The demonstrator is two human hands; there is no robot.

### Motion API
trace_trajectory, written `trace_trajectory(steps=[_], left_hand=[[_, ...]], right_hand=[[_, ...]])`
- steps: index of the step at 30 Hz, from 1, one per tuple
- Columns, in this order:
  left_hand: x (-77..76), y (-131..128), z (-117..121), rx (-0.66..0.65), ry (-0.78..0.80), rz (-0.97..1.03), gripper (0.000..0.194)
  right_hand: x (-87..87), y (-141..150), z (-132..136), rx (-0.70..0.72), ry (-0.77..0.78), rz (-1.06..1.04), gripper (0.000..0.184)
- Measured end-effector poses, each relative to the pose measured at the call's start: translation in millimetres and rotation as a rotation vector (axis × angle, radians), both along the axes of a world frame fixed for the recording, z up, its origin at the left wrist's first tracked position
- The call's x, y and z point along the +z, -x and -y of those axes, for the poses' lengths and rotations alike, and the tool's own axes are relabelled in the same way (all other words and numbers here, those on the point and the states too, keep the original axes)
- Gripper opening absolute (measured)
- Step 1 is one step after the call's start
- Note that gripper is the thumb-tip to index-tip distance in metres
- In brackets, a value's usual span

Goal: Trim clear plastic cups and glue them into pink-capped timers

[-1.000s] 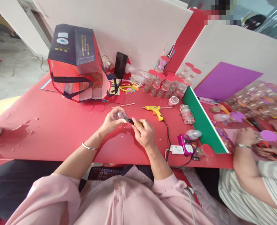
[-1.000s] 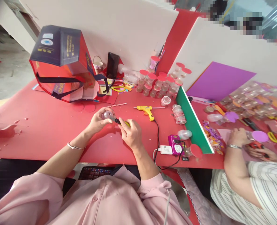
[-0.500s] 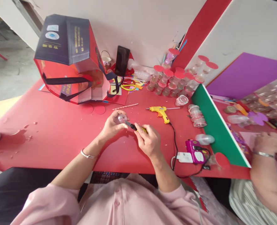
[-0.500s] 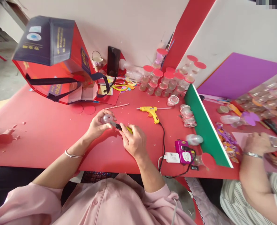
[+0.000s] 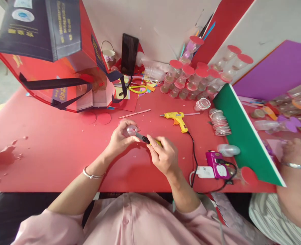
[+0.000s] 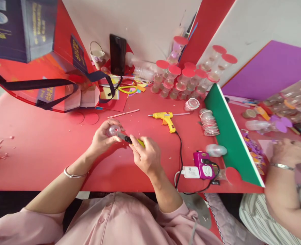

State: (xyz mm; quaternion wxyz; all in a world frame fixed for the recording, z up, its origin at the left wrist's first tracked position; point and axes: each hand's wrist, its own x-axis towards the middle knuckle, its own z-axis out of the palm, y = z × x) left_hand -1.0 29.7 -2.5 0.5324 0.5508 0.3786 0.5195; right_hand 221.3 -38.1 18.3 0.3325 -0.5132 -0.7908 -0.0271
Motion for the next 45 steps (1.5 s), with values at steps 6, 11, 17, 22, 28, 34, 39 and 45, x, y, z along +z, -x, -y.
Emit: trace_trajectory(steps=[6,11,17,22,28,34,39,45], left_hand=[[1.1,-1.6,0.3,0.038,-0.017,-0.001,0.061],[3.3,-1.4,0.2,0.013,-0.005,-0.006,0.06],[5.1,0.1,0.7,0.013,-0.038,-0.056,0.05],[7.0,-0.8,0.1,0.015,-0.079,-0.073,0.044],[3.5,-0.5,0.7,0.006,-0.052,-0.061,0.05],[-0.1,-0.4,1.7,0.005,0.007,0.007,0.059],[-1.8,-0.1,1.0,0.005,0.009,0.016,0.058],[0.3,-1.7,2.0,-0.002,0.044,0.03,0.058]], right_hand=[[0.6,-0.4,1.2,0.006,0.033,-0.016,0.039],[1.9,0.4,1.8,-0.001,0.041,-0.009,0.037],[1.3,0.6,1.6,-0.009,0.003,-0.005,0.036],[0.7,0.5,1.2,-0.022,-0.024,0.02,0.036],[2.1,0.3,1.6,-0.021,-0.048,0.036,0.033],[3.5,0.5,2.4,0.003,-0.022,0.012,0.032],[5.1,1.6,2.4,0.0,-0.045,0.01,0.032],[4.1,1.2,2.8,-0.015,-0.069,0.034,0.033]])
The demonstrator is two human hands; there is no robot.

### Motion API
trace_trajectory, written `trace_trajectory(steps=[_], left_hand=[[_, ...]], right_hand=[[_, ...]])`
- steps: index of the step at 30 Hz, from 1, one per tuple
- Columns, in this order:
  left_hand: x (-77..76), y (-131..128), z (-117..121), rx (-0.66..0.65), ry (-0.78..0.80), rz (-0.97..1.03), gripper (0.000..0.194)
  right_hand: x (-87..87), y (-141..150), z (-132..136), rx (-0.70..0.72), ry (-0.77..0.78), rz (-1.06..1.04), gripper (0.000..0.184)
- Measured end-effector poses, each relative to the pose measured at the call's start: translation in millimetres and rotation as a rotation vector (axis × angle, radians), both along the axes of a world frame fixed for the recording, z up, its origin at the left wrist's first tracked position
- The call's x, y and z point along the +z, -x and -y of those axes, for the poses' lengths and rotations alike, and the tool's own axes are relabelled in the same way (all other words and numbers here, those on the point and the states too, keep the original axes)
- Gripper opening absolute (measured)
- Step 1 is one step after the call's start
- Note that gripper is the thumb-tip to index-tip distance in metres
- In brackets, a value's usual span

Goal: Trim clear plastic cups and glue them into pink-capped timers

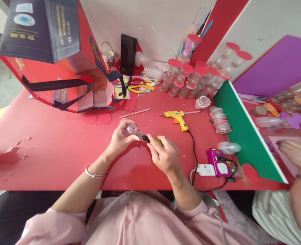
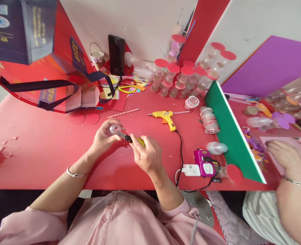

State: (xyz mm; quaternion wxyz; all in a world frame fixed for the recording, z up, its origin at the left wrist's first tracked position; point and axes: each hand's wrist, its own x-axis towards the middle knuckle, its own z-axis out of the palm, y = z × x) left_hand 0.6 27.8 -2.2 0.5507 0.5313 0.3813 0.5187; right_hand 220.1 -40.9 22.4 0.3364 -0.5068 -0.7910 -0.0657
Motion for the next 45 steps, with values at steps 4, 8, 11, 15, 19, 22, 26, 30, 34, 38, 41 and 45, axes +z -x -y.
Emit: trace_trajectory(steps=[4,8,11,15,19,22,26,30,34,38,41,45], left_hand=[[0.4,-0.6,-0.1,0.014,-0.007,-0.013,0.059],[-2.2,0.3,-1.1,0.005,-0.055,-0.046,0.059],[-3.2,0.4,-1.3,0.003,-0.061,-0.043,0.06],[-2.5,0.0,-0.6,0.012,-0.061,-0.041,0.059],[-3.6,0.0,-0.1,0.024,-0.076,-0.052,0.059],[-6.0,0.1,-0.1,0.032,-0.088,-0.058,0.06],[-7.3,-0.8,-0.6,0.04,-0.077,-0.059,0.06],[-6.3,-2.0,-0.7,0.038,-0.062,-0.065,0.06],[-6.0,-2.0,-0.5,0.031,-0.039,-0.061,0.061],[-6.6,-2.1,-0.6,0.034,-0.031,-0.048,0.064],[-6.4,-2.5,-0.7,0.037,-0.038,-0.057,0.064],[-5.5,-2.5,-0.2,0.028,-0.048,-0.079,0.064]], right_hand=[[0.1,0.2,-0.1,-0.003,-0.01,0.009,0.035],[-0.4,-0.8,0.2,0.019,0.018,0.025,0.039],[-2.4,-2.3,0.9,0.03,0.08,0.049,0.045],[-4.9,-2.4,1.5,0.024,0.135,0.097,0.055],[-6.6,-0.2,1.0,0.017,0.172,0.173,0.07],[-8.6,0.6,0.5,0.033,0.202,0.185,0.075],[-8.9,0.9,0.8,0.07,0.258,0.14,0.076],[-5.8,2.8,2.5,0.082,0.275,0.09,0.067],[-4.3,4.3,3.5,0.084,0.277,0.038,0.057],[-4.8,3.3,2.4,0.1,0.307,0.053,0.061],[-3.5,2.7,1.9,0.09,0.314,0.073,0.063],[-0.2,3.9,3.5,0.094,0.379,0.028,0.061]])
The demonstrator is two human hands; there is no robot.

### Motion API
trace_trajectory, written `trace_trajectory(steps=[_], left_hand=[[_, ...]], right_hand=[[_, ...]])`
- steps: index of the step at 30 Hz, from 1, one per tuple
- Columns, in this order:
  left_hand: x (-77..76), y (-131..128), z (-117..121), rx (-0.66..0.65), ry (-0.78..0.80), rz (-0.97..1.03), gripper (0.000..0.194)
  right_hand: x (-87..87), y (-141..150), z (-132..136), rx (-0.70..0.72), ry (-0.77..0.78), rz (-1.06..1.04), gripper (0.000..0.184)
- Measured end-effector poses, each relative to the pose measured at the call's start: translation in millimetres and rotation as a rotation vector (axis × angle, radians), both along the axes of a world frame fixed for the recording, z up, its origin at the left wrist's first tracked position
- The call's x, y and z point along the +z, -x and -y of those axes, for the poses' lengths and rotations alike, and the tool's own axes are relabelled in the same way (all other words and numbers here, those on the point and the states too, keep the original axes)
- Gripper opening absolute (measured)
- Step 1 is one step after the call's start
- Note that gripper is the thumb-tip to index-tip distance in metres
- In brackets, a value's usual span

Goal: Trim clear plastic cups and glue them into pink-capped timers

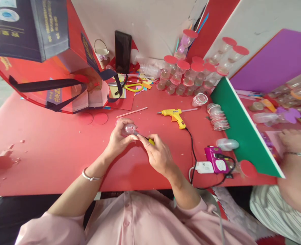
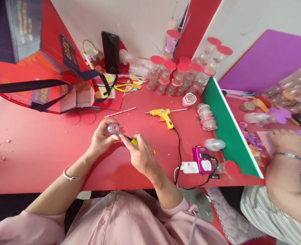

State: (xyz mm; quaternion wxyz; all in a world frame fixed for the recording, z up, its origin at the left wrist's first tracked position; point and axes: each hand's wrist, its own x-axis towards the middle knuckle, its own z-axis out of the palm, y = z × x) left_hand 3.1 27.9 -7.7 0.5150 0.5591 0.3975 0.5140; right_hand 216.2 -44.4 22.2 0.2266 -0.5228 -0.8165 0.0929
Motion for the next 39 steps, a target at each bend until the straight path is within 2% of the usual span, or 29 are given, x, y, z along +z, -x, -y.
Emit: trace_trajectory(steps=[5,13,18,25,35,39], left_hand=[[2.0,0.0,1.9,-0.04,0.0,-0.012,0.065],[0.3,0.1,2.3,-0.006,-0.067,-0.067,0.062],[1.8,-1.7,2.7,0.024,-0.04,-0.044,0.064],[2.0,-3.2,3.2,-0.006,-0.018,0.014,0.065],[4.3,-0.8,3.6,-0.001,-0.01,-0.023,0.061],[4.3,-0.3,2.9,0.014,-0.078,-0.075,0.058]], right_hand=[[1.1,-0.1,1.8,-0.014,0.036,-0.09,0.051],[-0.3,-0.9,2.2,-0.045,0.005,-0.052,0.053],[0.2,-0.9,2.5,-0.046,-0.001,-0.055,0.05],[-0.4,-0.6,2.6,-0.037,0.002,-0.057,0.053],[-2.3,0.3,3.4,-0.051,-0.018,-0.03,0.057],[-1.4,0.5,2.9,-0.056,-0.03,-0.031,0.054]])
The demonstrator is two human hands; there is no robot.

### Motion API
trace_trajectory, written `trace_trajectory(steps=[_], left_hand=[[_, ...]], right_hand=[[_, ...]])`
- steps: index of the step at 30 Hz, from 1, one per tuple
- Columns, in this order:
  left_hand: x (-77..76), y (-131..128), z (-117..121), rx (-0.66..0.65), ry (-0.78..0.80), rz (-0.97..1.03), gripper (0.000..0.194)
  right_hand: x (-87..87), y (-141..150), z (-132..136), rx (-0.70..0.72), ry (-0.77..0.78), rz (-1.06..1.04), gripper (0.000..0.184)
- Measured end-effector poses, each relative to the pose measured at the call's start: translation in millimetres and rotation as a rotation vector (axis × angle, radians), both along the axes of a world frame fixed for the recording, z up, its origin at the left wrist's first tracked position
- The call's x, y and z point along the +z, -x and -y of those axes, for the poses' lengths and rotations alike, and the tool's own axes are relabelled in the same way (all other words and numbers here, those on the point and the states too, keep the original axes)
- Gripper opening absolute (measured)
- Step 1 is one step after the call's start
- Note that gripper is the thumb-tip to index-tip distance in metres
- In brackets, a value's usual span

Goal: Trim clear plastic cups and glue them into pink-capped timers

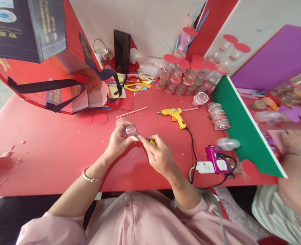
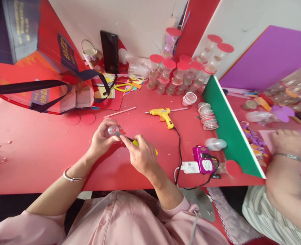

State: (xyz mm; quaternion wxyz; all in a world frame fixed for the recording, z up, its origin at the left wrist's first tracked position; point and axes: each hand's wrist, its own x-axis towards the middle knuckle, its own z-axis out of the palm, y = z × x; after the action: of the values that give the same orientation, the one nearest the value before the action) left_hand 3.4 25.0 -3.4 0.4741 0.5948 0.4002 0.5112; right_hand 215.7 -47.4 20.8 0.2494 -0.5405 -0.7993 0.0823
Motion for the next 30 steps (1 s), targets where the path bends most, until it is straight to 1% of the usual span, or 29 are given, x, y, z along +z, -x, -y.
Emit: trace_trajectory(steps=[3,10,14,19,25,30], left_hand=[[-1.4,-0.4,0.2,0.008,-0.03,-0.027,0.055],[-4.1,-1.9,0.9,-0.031,0.027,0.048,0.061],[-3.2,-1.1,0.4,-0.018,-0.019,0.007,0.054],[-2.5,0.4,0.2,-0.029,-0.025,-0.032,0.051],[-0.1,-0.1,-0.1,-0.005,-0.11,-0.105,0.048],[-0.4,-1.4,0.3,-0.026,-0.063,-0.046,0.056]], right_hand=[[0.9,-0.2,-0.2,-0.003,-0.009,-0.004,0.052],[2.3,-2.2,0.1,0.023,-0.017,-0.025,0.05],[2.5,-2.3,0.0,0.016,-0.015,-0.021,0.052],[-0.3,-1.8,0.5,0.013,-0.002,-0.011,0.056],[0.0,-2.2,0.3,0.014,-0.024,-0.014,0.055],[-1.4,-3.7,-0.1,0.032,-0.009,-0.047,0.053]])
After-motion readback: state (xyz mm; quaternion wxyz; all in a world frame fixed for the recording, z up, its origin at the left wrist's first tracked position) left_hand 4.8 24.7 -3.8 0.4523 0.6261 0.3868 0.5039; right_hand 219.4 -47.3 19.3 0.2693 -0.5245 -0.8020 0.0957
